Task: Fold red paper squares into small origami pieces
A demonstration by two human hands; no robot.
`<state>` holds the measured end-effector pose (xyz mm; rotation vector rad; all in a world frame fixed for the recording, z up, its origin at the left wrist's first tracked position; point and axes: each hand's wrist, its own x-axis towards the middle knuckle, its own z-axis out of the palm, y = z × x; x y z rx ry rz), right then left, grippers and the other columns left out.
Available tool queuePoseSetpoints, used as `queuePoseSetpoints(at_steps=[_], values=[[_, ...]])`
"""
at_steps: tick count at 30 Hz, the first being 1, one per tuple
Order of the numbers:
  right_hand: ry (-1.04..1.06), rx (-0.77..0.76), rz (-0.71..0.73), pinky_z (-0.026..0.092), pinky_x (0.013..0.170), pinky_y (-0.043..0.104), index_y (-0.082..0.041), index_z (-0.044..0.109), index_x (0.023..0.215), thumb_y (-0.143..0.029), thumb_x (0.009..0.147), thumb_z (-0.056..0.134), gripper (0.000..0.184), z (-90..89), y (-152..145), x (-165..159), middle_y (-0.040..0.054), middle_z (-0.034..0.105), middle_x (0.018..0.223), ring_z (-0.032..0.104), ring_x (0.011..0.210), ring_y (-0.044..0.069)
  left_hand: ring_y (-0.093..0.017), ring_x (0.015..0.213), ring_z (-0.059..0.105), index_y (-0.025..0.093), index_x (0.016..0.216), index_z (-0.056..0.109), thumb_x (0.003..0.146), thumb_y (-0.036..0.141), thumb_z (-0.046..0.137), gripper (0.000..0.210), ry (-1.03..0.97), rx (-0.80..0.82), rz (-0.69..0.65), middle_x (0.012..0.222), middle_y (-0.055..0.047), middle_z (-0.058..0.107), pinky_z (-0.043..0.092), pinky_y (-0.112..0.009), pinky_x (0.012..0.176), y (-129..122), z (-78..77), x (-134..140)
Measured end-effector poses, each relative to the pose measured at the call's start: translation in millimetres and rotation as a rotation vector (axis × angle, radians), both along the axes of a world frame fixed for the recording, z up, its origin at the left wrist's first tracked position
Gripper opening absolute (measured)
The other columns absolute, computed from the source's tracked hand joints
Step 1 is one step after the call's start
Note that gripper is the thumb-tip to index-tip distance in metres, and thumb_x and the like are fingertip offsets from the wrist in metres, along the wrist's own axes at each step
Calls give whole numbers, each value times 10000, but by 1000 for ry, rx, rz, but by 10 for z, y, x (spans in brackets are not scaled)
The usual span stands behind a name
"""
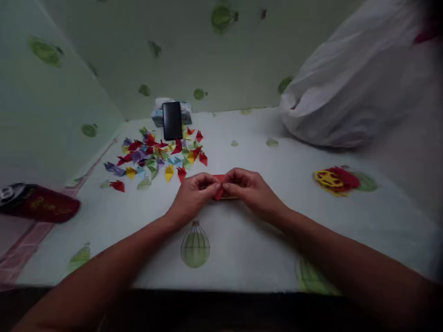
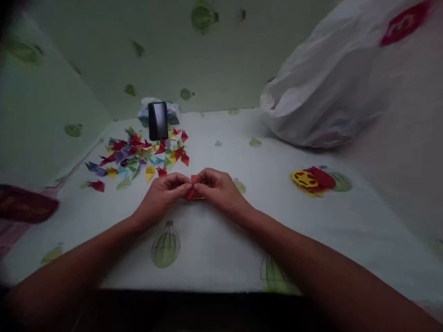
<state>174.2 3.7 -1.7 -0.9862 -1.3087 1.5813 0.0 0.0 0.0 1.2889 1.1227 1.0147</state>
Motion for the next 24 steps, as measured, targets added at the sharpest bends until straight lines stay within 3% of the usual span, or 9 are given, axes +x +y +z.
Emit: queuePoseSetpoints(at_steps=[5, 11, 18, 24], values=[[-41, 17, 19, 556, 776, 331, -188, 615, 765, -277, 781, 711, 132, -29, 5, 19, 7, 698, 772, 686, 759, 158, -94, 653, 608, 133, 771, 688, 772, 304, 761, 186, 15, 14, -48, 698, 7, 687, 486, -214, 651, 14, 5, -23], [-146, 126, -78, 536, 753, 350, -194, 608, 788, -325, 811, 687, 155, -99, 49, 49, 20, 674, 805, 660, 767, 174, -107, 657, 652, 143, 808, 691, 764, 321, 792, 209, -20, 11, -54, 729, 3, 705, 534, -229, 653, 82, -21, -74], [-94, 97, -4, 538, 767, 342, -187, 632, 805, -371, 804, 728, 208, -142, 72, 54, 33, 694, 834, 671, 800, 182, -106, 632, 640, 138, 777, 706, 774, 375, 792, 252, 43, 57, -59, 697, -2, 694, 540, -218, 631, 71, -1, -80], [-194, 184, -102, 475, 687, 299, -185, 639, 769, -356, 805, 709, 188, -113, 67, 64, 11, 663, 783, 602, 717, 147, -113, 673, 656, 141, 834, 709, 861, 415, 698, 275, 3, 57, -88, 752, -15, 703, 552, -235, 674, 81, -27, -94]])
